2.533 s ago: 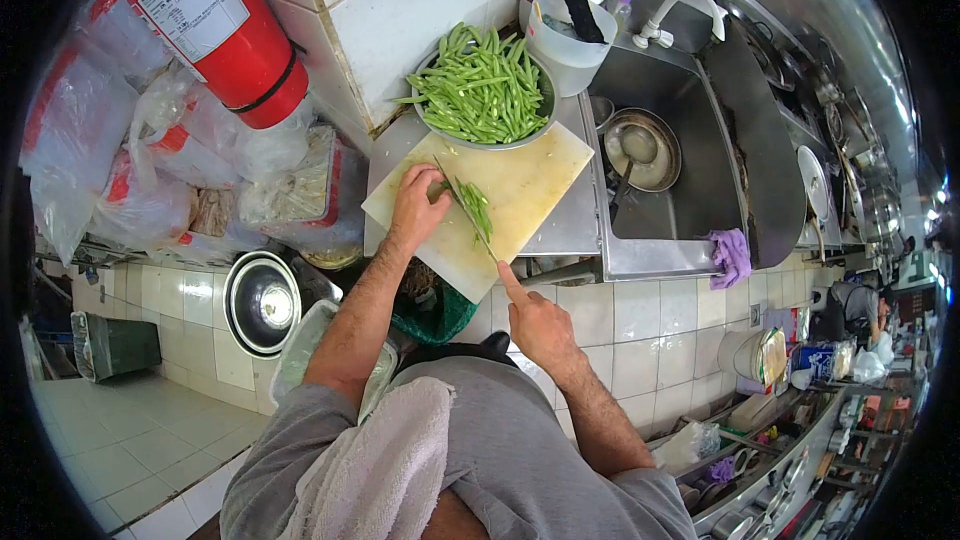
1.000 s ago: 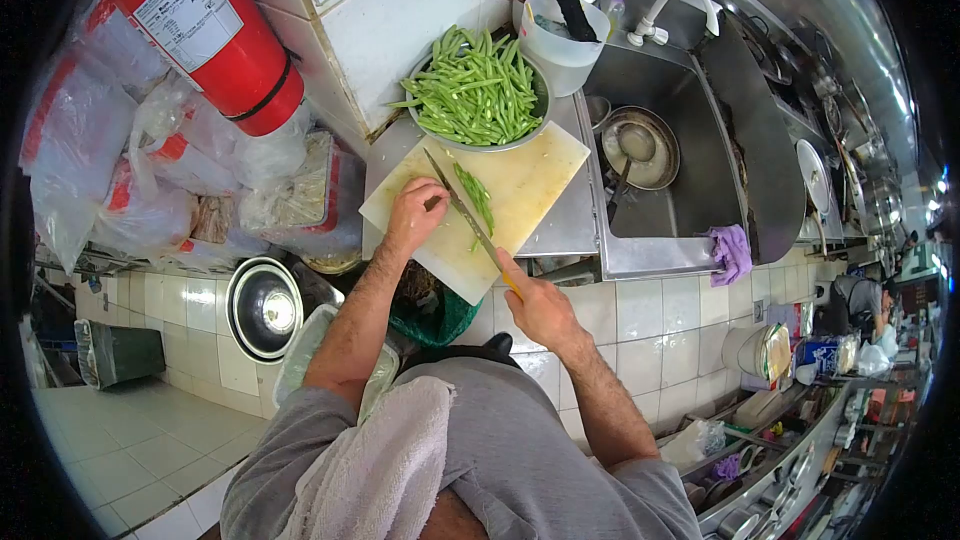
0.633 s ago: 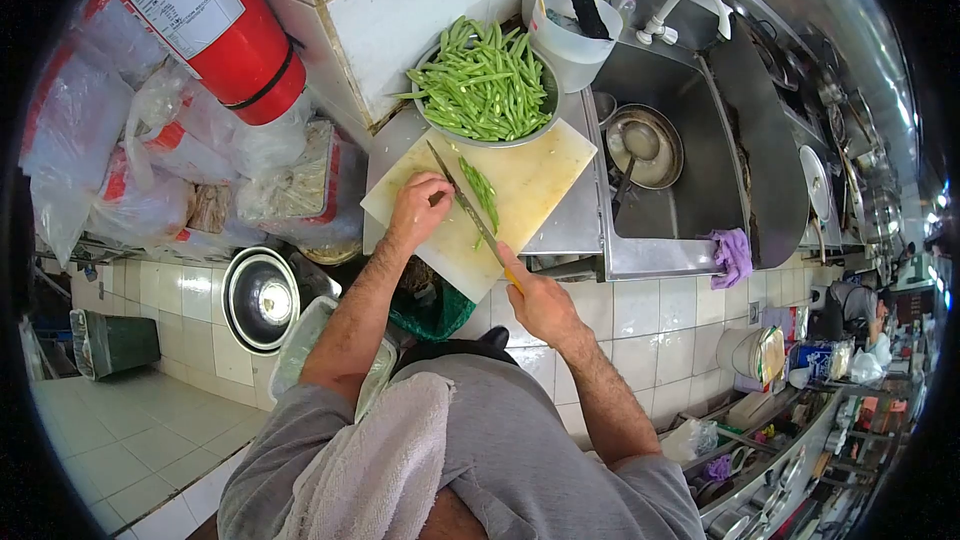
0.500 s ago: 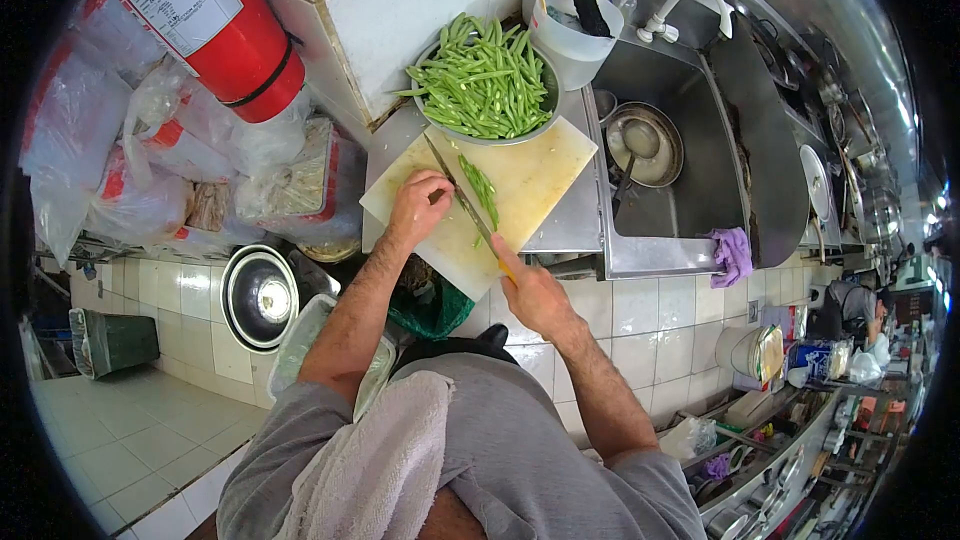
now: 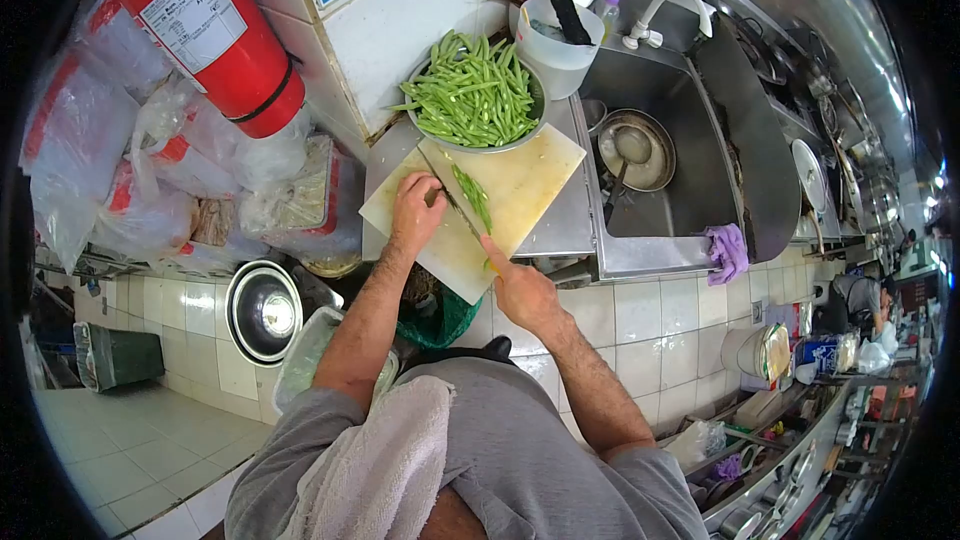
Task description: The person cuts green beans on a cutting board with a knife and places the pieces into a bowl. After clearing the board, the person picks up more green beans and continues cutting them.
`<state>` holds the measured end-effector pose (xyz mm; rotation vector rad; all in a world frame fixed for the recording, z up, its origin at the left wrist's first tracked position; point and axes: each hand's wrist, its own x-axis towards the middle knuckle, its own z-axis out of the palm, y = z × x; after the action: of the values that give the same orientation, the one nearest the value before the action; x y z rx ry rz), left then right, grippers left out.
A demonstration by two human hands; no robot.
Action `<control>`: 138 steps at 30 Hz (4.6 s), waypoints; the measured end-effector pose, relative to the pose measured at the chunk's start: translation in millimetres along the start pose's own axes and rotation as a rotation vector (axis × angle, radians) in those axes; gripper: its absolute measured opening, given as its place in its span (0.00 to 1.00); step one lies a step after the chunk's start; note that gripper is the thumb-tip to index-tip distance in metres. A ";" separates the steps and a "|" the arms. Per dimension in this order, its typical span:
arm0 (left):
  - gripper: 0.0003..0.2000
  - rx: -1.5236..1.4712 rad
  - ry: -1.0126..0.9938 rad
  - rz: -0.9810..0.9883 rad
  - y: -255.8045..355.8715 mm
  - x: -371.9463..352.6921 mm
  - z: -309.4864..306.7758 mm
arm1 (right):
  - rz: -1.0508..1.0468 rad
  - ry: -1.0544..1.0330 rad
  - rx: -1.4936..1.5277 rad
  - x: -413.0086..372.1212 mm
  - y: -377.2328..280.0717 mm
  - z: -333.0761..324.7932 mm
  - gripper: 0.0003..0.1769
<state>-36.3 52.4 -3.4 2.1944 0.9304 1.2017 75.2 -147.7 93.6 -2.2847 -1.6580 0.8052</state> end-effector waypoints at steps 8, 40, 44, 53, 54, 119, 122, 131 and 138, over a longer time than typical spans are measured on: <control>0.09 -0.001 -0.020 -0.041 -1.0 -1.9 -1.4 | -0.023 0.027 -0.044 10.5 -0.4 -4.9 0.36; 0.49 0.450 -0.283 -0.246 70.1 -29.1 21.0 | -0.214 0.064 0.109 -26.8 121.0 -65.2 0.35; 0.44 0.298 -0.140 -0.288 65.4 -26.2 40.0 | -0.015 -0.254 0.561 -5.8 141.2 -63.7 0.37; 0.21 0.230 0.214 -0.452 66.5 -3.1 94.5 | -0.099 -0.459 0.846 13.6 134.8 -42.5 0.39; 0.21 0.233 0.213 -0.445 69.4 -2.5 92.4 | -0.127 -0.480 0.857 16.1 134.8 -39.5 0.39; 0.09 0.353 -0.092 -0.296 16.3 128.2 -17.9 | -0.361 0.091 -0.173 44.8 137.4 -71.0 0.31; 0.10 0.250 0.041 -0.324 8.5 122.4 -11.7 | -0.409 0.051 -0.211 58.5 125.4 -62.6 0.30; 0.19 0.092 0.347 -0.246 7.6 145.9 3.7 | -0.508 0.067 -0.251 80.2 117.1 -54.8 0.28; 0.26 0.035 0.199 -0.308 8.1 167.7 10.2 | -0.585 0.083 -0.198 101.2 111.7 -68.5 0.25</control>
<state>40.1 171.5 87.6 1.8918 1.3242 1.2734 225.1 -82.7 67.4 -1.7381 -2.2744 0.4193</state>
